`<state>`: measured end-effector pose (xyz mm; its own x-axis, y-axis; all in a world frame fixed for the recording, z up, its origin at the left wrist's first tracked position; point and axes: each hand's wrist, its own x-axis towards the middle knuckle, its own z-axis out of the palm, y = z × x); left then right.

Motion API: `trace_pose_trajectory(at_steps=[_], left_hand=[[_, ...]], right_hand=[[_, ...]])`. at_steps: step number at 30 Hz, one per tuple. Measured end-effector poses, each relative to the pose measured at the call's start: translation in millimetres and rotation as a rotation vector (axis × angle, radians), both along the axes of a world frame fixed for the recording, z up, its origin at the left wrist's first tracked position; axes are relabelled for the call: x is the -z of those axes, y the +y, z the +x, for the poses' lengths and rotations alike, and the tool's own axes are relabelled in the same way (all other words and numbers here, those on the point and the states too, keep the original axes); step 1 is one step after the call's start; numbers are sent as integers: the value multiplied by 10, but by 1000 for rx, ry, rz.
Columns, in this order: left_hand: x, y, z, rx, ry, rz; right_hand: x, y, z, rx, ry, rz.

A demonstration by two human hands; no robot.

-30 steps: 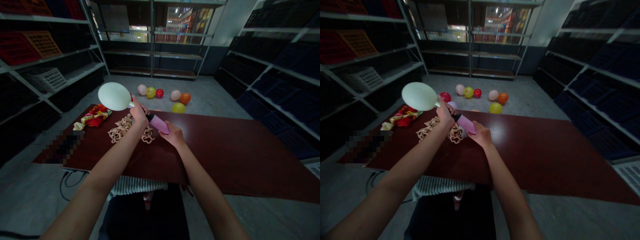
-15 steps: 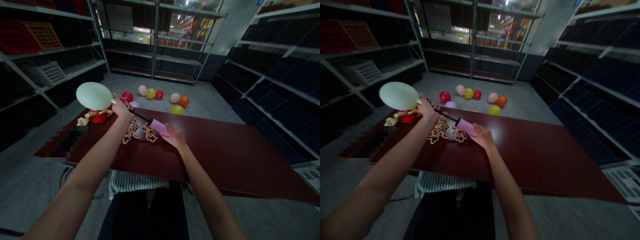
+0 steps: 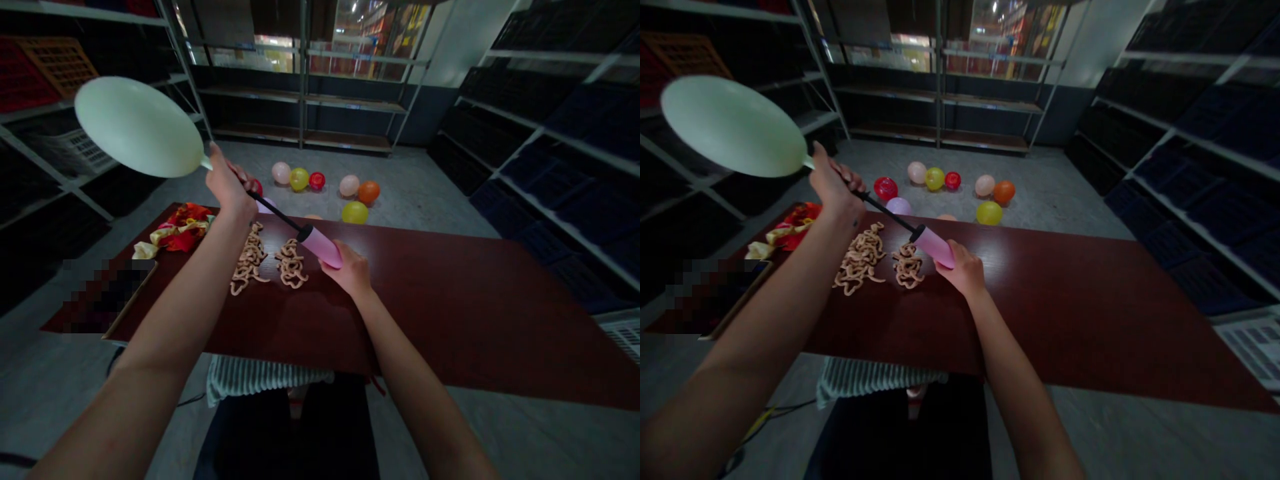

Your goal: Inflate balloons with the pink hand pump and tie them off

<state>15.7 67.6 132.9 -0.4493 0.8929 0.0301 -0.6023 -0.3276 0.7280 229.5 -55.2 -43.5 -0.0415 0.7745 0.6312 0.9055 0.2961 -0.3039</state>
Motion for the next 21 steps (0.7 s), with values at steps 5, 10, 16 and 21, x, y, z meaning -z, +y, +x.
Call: trace_pose_trajectory(at_steps=[5, 10, 16, 21], left_hand=[[171, -88, 424, 121, 39, 38], [590, -258, 773, 156, 8, 31], [764, -294, 658, 104, -47, -56], [775, -304, 376, 38, -95, -136]], right_hand=[[3, 15, 6, 6, 59, -5], [21, 28, 27, 1, 73, -18], [-27, 3, -14, -40, 33, -34], [-32, -26, -65, -87, -61, -25]])
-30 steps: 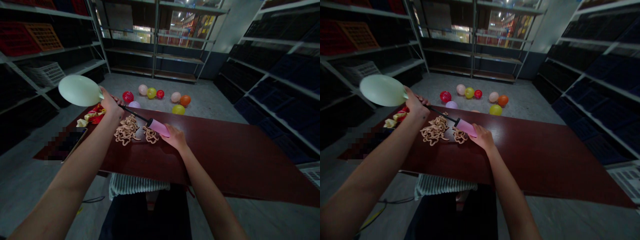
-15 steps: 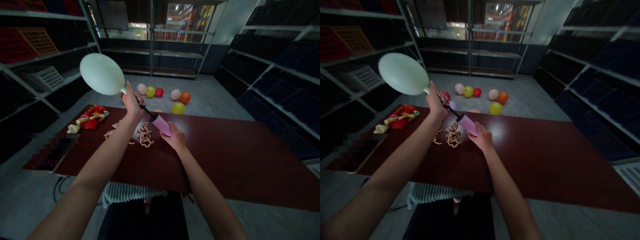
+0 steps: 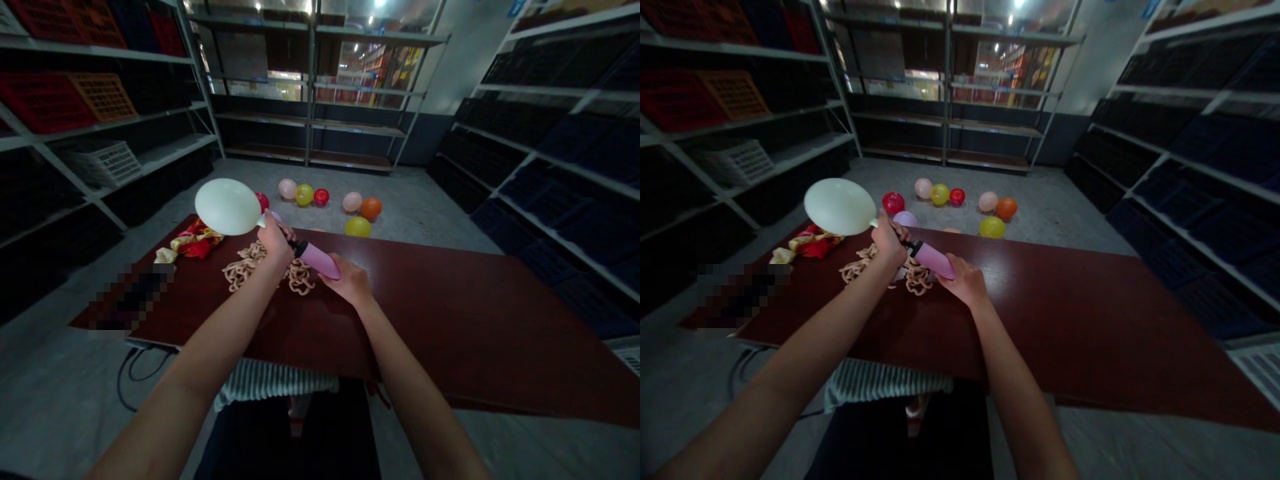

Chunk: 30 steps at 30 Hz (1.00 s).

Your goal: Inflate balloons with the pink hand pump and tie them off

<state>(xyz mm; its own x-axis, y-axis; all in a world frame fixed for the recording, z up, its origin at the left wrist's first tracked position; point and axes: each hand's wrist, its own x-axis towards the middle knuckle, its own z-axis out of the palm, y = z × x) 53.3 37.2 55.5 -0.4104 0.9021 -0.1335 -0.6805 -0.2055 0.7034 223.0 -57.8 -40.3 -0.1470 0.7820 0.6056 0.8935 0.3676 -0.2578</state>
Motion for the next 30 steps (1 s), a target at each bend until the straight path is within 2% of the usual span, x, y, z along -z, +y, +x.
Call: trace_pose_trajectory(at_steps=[3, 6, 11, 15, 19, 24, 27, 30], left_hand=[[-22, -19, -211, -21, -22, 4], [-111, -34, -475, -39, -54, 4], [-394, -47, -919, -105, -66, -60], [-603, -14, -1025, -153, -34, -40], [-725, 48, -804, -125, 21, 73], [-772, 79, -305, 5, 119, 204], [-646, 51, 37, 94, 134, 213], [-415, -12, 341, 125, 119, 185]], right_hand=[[11, -11, -15, -15, -49, -2], [13, -16, -29, -25, -88, 1], [11, -15, -54, -72, -112, 15], [22, -5, -52, -73, -71, 14], [31, 11, 2, -17, 4, 26], [40, 33, 61, 59, 98, 54], [45, 42, 75, 85, 135, 50], [44, 47, 93, 100, 155, 18]])
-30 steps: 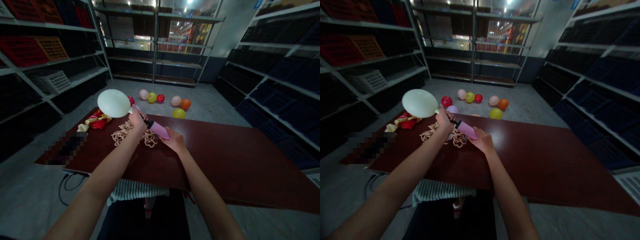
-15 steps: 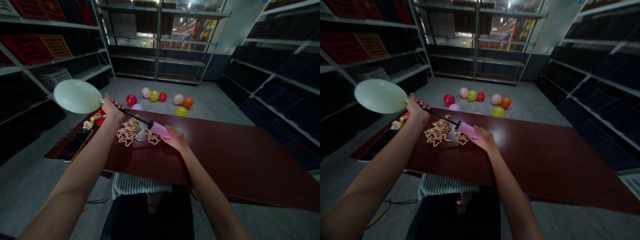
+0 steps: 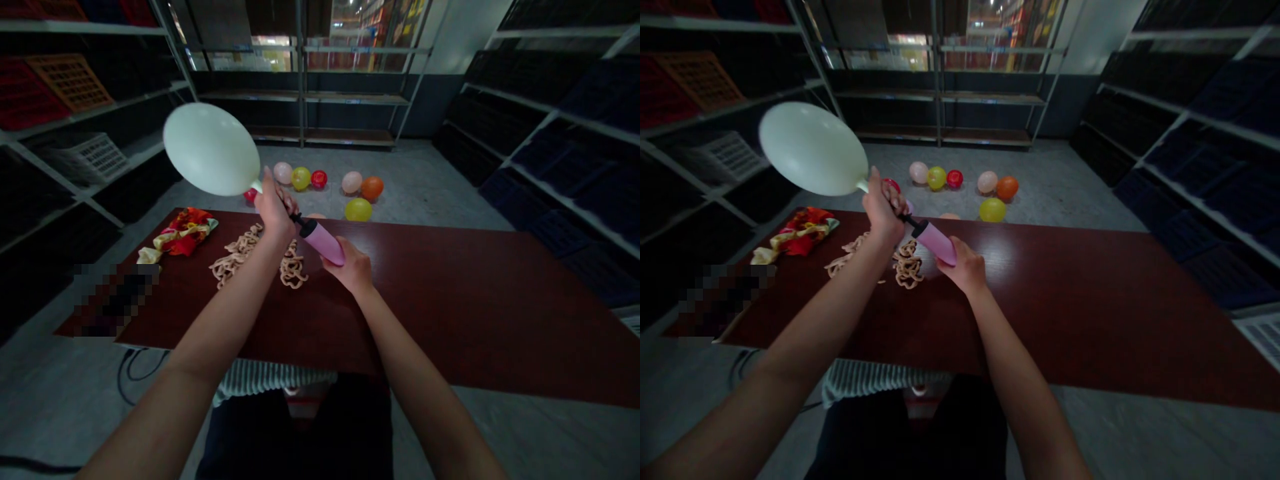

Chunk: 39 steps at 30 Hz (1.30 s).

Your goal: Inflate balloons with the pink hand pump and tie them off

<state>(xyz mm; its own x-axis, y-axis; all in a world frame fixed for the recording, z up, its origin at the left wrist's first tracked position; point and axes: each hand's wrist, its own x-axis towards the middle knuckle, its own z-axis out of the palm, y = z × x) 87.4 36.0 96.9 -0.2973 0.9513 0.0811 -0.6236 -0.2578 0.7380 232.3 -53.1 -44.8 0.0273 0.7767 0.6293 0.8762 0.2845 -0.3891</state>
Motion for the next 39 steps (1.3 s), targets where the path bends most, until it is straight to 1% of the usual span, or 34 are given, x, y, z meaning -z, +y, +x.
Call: trace_pose_trajectory(at_steps=[3, 5, 7, 11, 14, 18, 23, 26, 28, 30, 35, 37, 39], left_hand=[[202, -59, 155, -36, -19, -8], [276, -77, 144, -45, -26, -15], [307, -80, 56, -43, -38, -38], [312, -84, -221, -65, -90, -121], [284, -93, -448, -89, -140, -148], [200, -83, -815, -101, -173, -161], [26, -71, -1356, -152, -215, -195], [-92, -99, -1542, -185, -228, -189], [-164, -122, -1530, -182, -230, -172], [-231, -132, -1413, -184, -217, -128], [-384, -48, -950, -171, -117, 19], [-424, 1, -785, -136, -79, 51], [-428, 22, -624, -98, -43, 64]], right_hand=[[-4, 1, 20, 1, 12, -27], [-8, -2, 27, -13, 8, -43], [-12, -7, 21, -42, -3, -47], [-21, -33, -24, -97, -86, -49], [-31, -66, -60, -111, -168, -61], [-39, -109, -77, -115, -237, -46], [-69, -133, -112, -172, -313, -3], [-90, -130, -163, -201, -337, 17], [-87, -126, -175, -199, -325, 36], [-68, -121, -151, -170, -283, 56], [-10, -115, -23, -38, -123, 64], [-7, -108, 2, -17, -76, 49], [-15, -96, 6, -22, -46, 31]])
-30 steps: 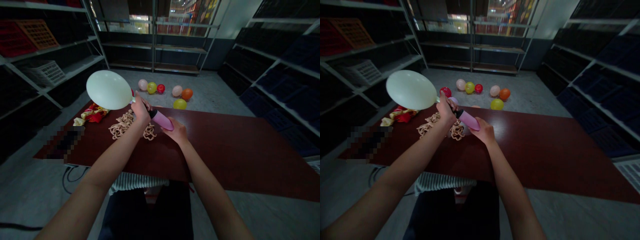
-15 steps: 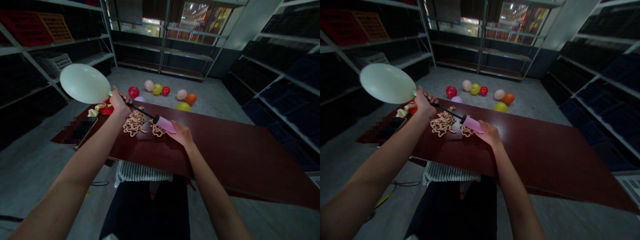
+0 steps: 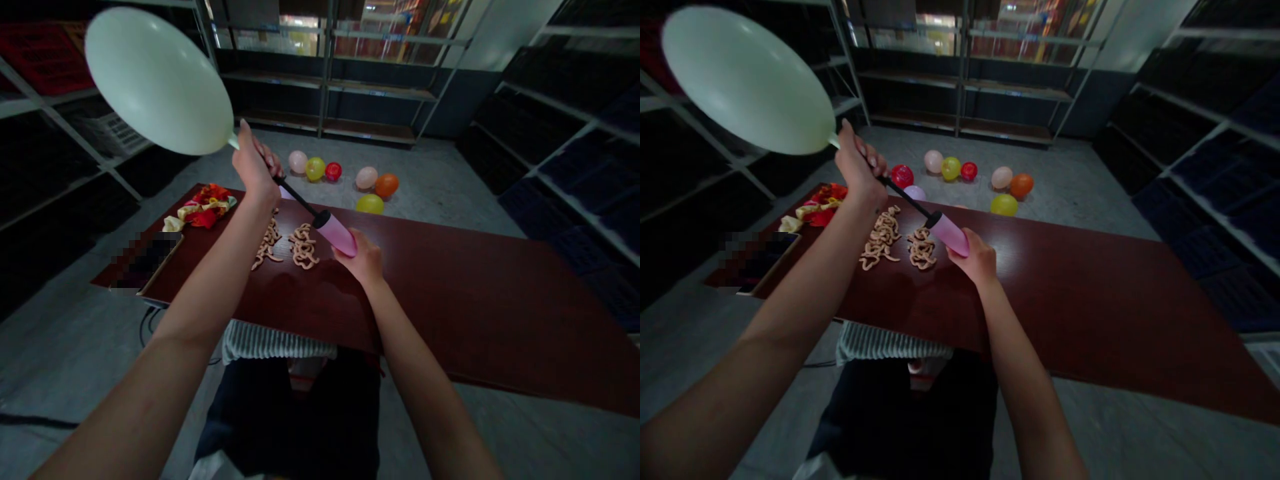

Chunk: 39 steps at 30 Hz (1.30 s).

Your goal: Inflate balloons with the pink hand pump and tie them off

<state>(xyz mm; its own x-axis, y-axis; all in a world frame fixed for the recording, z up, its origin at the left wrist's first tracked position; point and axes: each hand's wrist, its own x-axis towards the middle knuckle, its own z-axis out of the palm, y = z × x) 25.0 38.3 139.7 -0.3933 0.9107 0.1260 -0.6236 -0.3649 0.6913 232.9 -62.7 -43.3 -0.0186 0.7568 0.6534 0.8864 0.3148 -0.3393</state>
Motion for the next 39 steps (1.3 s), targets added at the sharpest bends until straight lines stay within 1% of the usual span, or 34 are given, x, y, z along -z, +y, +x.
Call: trace_pose_trajectory(at_steps=[3, 6, 8, 11, 14, 17, 21, 25, 29, 31, 32, 34, 37, 39], left_hand=[[102, -41, 271, 55, 48, -13], [327, -124, 543, 142, 77, -52], [495, -164, 665, 186, 79, -61], [679, -178, 690, 182, 43, -98], [739, -172, 550, 141, -8, -145], [711, -191, 346, 91, -48, -169], [609, -231, 46, 37, -103, -189], [512, -233, -355, -8, -135, -228], [466, -196, -804, -38, -91, -208], [441, -162, -953, -48, -49, -193], [424, -142, -990, -46, -30, -192], [374, -96, -976, -17, -13, -199], [261, -40, -773, 34, -46, -165], [168, -23, -580, 15, -62, -105]], right_hand=[[-10, 18, -5, -7, 36, -12], [-5, 27, 3, 13, 60, -24], [1, 28, 14, 17, 63, -37], [-2, 28, 18, -12, 45, -63], [-19, 27, -11, -70, 3, -93], [-31, 21, -57, -114, -55, -120], [-33, -11, -92, -134, -128, -121], [-58, -60, -115, -133, -201, -122], [-112, -86, -159, -143, -266, -136], [-128, -82, -175, -156, -266, -132], [-128, -77, -177, -164, -258, -128], [-111, -62, -161, -163, -231, -119], [-57, -43, -101, -103, -169, -78], [-24, -35, -60, -53, -129, -51]])
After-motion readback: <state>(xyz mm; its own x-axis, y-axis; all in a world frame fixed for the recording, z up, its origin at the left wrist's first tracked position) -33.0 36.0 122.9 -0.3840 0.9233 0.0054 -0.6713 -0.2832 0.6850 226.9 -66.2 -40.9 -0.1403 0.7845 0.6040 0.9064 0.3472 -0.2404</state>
